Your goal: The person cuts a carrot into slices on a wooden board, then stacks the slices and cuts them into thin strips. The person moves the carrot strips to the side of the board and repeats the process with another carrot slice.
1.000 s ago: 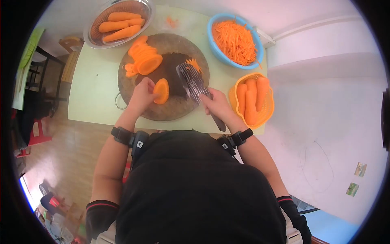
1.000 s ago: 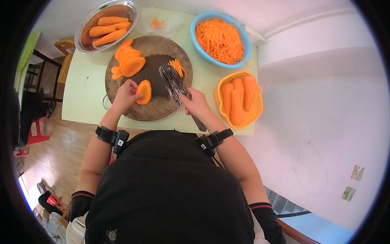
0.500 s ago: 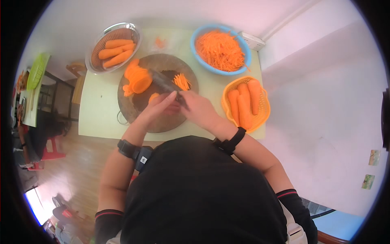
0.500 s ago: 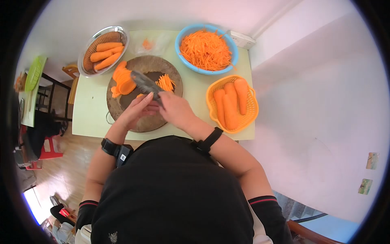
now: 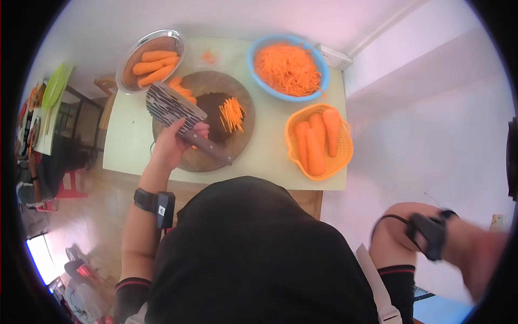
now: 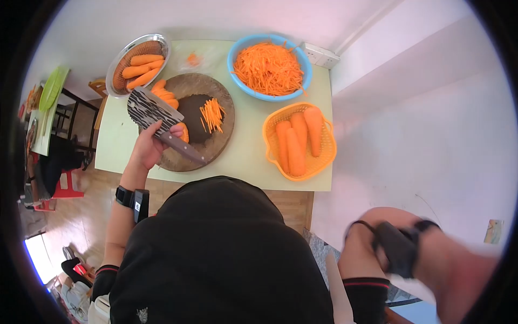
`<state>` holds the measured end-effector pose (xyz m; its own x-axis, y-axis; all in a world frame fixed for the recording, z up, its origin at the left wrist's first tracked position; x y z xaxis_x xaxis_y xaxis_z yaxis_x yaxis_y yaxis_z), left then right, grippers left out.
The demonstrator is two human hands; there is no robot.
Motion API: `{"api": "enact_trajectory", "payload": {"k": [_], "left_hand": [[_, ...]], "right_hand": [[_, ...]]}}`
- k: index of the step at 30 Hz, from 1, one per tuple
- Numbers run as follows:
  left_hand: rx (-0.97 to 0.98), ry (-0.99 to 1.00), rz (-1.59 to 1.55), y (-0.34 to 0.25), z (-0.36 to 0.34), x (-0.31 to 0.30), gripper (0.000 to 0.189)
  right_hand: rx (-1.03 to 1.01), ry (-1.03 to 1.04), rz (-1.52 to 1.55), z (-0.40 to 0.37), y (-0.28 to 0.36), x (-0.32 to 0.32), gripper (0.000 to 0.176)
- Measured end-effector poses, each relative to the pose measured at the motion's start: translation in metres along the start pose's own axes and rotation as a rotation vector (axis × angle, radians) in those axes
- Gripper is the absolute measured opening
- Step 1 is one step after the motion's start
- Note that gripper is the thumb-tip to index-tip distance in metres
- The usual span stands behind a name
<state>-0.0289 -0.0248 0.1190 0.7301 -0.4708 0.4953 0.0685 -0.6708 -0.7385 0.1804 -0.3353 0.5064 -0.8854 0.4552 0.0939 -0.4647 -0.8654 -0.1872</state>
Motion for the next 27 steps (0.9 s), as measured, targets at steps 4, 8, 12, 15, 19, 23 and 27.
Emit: {"api": "enact_trajectory", "payload": {"k": [4, 8, 12, 15, 19, 23, 27], "left_hand": [[0.07, -0.043, -0.053, -0.006, 0.002, -0.011, 0.046], [0.085, -0.008, -0.076, -0.012, 0.002, -0.017, 0.048], [0.116, -0.018, -0.054, -0.017, 0.0, -0.02, 0.047], [0.107, 0.001, -0.073, -0.012, 0.005, -0.025, 0.047], [0.095, -0.056, -0.087, -0.012, 0.0, -0.023, 0.045], [0.094, -0.042, -0.135, -0.008, -0.002, -0.026, 0.044], [0.11, -0.02, -0.111, -0.014, -0.004, -0.02, 0.043]], "right_hand": [[-0.042, 0.127, 0.065, 0.015, 0.03, 0.015, 0.039], [0.295, 0.053, 0.038, -0.045, 0.013, -0.003, 0.038], [1.099, 0.142, -0.295, -0.216, -0.022, -0.015, 0.037], [1.516, 0.2, -0.402, -0.34, -0.02, -0.017, 0.036], [1.649, 0.192, -0.434, -0.38, -0.01, -0.026, 0.035], [1.657, 0.196, -0.44, -0.382, -0.014, -0.029, 0.034], [1.671, 0.192, -0.46, -0.378, -0.008, -0.037, 0.033]]}}
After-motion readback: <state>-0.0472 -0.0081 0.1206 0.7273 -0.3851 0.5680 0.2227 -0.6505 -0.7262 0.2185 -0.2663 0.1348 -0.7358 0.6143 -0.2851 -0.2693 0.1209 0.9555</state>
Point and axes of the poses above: each hand's wrist, its own z-axis towards the middle knuckle, its own x-axis out of the palm, y = z × x, the point moved 3 cm from there along z, towards the middle knuckle, and after that the axes turned 4 degrees about y, right-handed, at the moved point
